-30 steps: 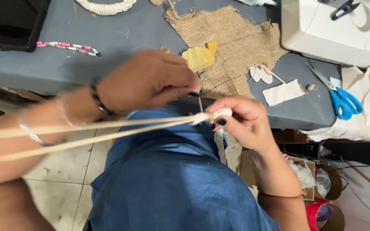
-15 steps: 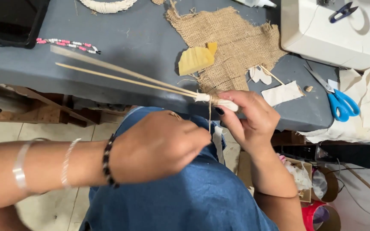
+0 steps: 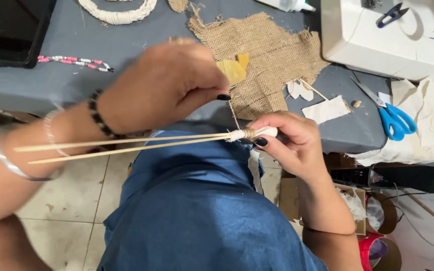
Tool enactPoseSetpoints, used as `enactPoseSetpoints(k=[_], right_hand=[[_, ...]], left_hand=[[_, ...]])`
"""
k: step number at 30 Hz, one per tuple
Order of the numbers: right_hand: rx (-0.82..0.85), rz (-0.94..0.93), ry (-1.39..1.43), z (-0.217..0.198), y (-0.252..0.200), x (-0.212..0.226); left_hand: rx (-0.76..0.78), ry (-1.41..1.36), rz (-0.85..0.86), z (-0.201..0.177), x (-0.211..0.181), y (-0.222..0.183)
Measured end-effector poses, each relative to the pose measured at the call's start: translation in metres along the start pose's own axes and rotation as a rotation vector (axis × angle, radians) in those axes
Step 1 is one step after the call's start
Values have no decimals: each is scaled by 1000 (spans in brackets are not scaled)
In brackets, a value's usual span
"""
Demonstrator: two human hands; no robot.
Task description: Wrapping thread and fabric around a wooden stick to create a decorative craft element and trimming it with scissors.
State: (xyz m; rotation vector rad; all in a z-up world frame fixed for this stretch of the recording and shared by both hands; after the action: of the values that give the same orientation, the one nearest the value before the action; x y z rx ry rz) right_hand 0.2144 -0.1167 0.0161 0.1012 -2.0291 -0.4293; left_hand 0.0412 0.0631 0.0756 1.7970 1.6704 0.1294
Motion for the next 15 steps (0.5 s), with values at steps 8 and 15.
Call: enactPoseSetpoints(k=[8, 15], right_hand=[[46, -219, -302, 5, 6, 26], [-116, -345, -553, 11, 7, 25]], left_hand=[[463, 14, 212, -28, -38, 23], [477, 73, -94, 16, -68, 9]])
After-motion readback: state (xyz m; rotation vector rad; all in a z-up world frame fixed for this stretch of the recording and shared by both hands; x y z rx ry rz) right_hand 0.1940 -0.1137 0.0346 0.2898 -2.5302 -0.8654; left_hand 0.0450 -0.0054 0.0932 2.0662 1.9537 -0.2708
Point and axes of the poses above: each hand's wrist, its own y-axis towards the middle knuckle, its own z-axis out of the palm, x = y × z, the point moved 4 cm from there along y, towards the middle knuckle, and after that the axes turned 3 degrees about z, right-handed, at the moved point
